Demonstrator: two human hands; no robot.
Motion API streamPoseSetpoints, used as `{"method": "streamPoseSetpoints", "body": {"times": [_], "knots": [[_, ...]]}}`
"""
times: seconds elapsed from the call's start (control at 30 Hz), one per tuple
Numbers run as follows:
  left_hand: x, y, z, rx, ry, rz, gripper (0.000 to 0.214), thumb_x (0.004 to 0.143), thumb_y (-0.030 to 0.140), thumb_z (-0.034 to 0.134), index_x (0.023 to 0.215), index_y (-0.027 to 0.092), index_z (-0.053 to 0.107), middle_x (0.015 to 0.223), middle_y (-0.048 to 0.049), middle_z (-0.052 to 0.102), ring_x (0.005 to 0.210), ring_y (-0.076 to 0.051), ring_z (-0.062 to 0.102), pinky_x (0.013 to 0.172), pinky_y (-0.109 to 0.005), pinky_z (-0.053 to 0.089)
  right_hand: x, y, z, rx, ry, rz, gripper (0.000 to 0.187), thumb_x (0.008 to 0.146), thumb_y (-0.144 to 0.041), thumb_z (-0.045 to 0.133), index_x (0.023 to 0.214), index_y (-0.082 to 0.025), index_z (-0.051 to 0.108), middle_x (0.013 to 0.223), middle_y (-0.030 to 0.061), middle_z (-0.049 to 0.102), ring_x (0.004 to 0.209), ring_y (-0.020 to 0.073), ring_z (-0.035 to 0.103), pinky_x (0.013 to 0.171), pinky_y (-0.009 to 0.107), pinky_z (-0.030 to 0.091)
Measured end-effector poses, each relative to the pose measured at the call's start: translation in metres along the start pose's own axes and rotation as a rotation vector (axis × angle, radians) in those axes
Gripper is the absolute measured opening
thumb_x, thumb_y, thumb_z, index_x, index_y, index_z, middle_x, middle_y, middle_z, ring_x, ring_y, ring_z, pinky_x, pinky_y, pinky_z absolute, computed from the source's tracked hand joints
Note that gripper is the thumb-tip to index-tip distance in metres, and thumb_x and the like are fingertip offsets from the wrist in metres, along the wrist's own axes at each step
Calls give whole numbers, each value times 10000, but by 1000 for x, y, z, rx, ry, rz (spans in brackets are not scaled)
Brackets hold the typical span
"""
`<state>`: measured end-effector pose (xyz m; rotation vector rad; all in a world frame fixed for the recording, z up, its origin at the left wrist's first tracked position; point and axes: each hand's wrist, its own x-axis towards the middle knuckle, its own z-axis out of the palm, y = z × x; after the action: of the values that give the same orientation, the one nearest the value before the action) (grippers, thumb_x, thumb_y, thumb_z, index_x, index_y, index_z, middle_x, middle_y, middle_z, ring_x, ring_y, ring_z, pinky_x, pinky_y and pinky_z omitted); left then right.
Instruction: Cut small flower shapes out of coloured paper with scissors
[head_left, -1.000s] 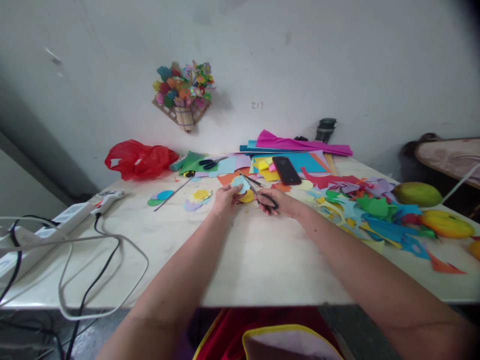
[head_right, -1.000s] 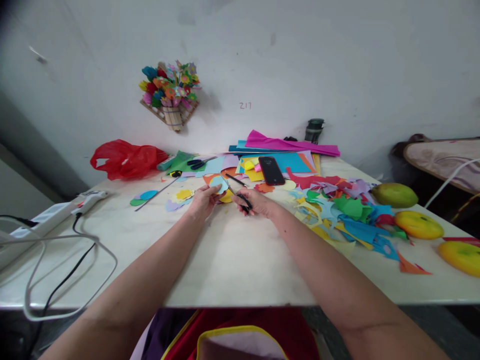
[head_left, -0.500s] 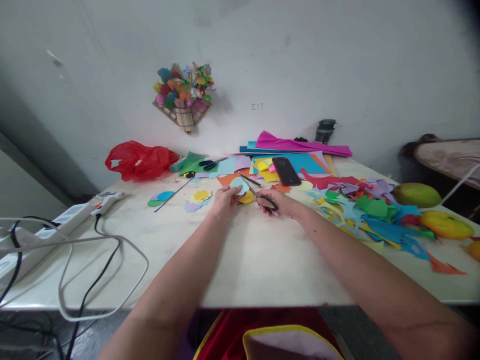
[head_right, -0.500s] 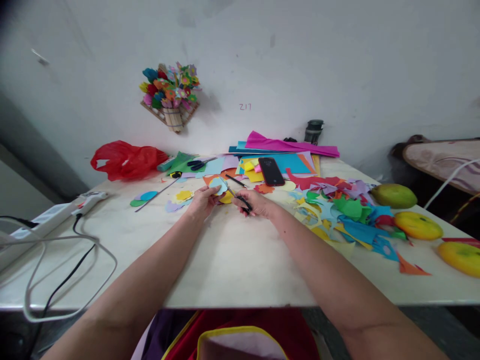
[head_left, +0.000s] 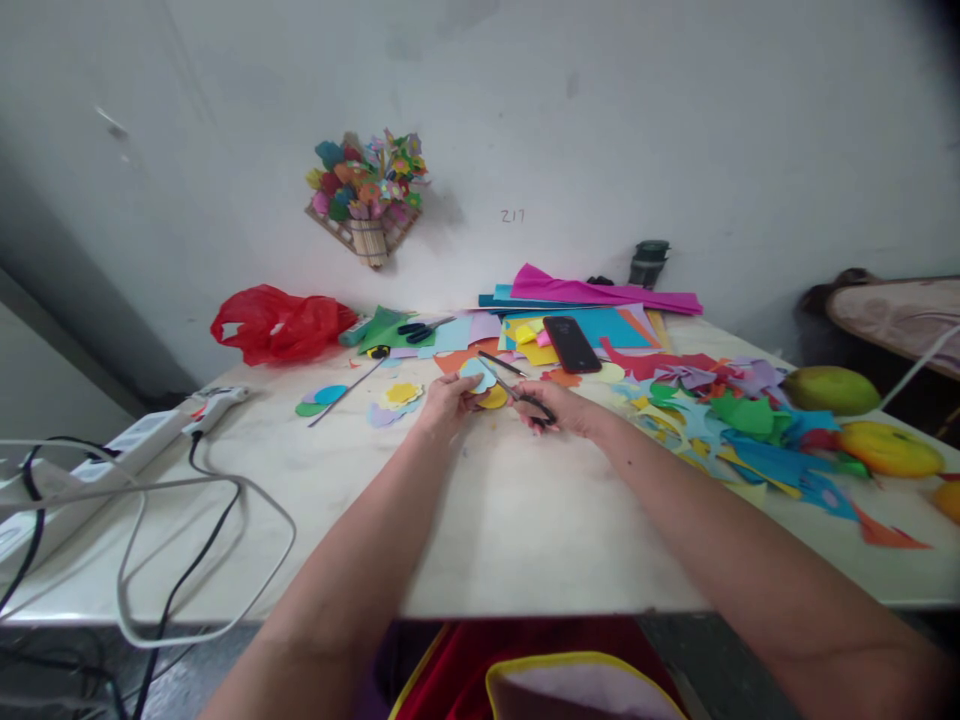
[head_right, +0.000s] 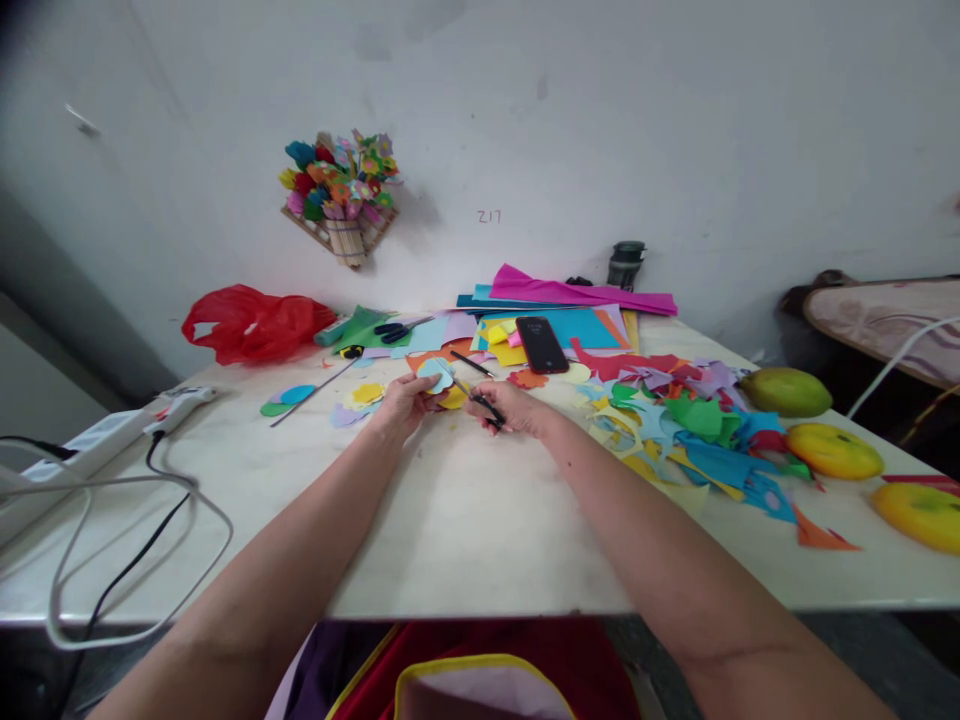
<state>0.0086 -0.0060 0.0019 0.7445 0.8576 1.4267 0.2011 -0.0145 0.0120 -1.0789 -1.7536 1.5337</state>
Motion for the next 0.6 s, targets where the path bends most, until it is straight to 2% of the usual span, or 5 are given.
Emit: {"method": "streamPoseSetpoints", "body": {"times": [0.17,0.3,0.43,0.6], "knots": [[-3,2,2,0,0,8,116,656,26,733,742,85,683,727,-96,729,649,-180,708,643,-260,599,1,0,2,9,25,-17,235,714,-327,709,823,-178,564,491,-65,524,386,85,479,356,190,372],[-4,3,3,1,16,17,129,645,21,742,739,83,679,738,-96,727,659,-186,704,665,-278,593,7,8,-1,-55,43,-91,305,650,-332,774,818,-178,572,522,-78,521,402,74,462,383,206,424],[-5,4,3,9,18,15,138,637,36,757,733,89,674,734,-93,724,660,-180,700,679,-282,587,13,18,-5,-78,58,-121,402,589,-366,823,846,-191,569,529,-96,510,407,78,459,386,219,421],[-7,5,3,19,4,28,129,639,54,763,726,93,676,748,-94,727,693,-177,703,673,-256,580,17,25,-9,-134,72,-184,436,571,-419,838,852,-192,593,502,-106,474,405,65,407,385,209,371]]}}
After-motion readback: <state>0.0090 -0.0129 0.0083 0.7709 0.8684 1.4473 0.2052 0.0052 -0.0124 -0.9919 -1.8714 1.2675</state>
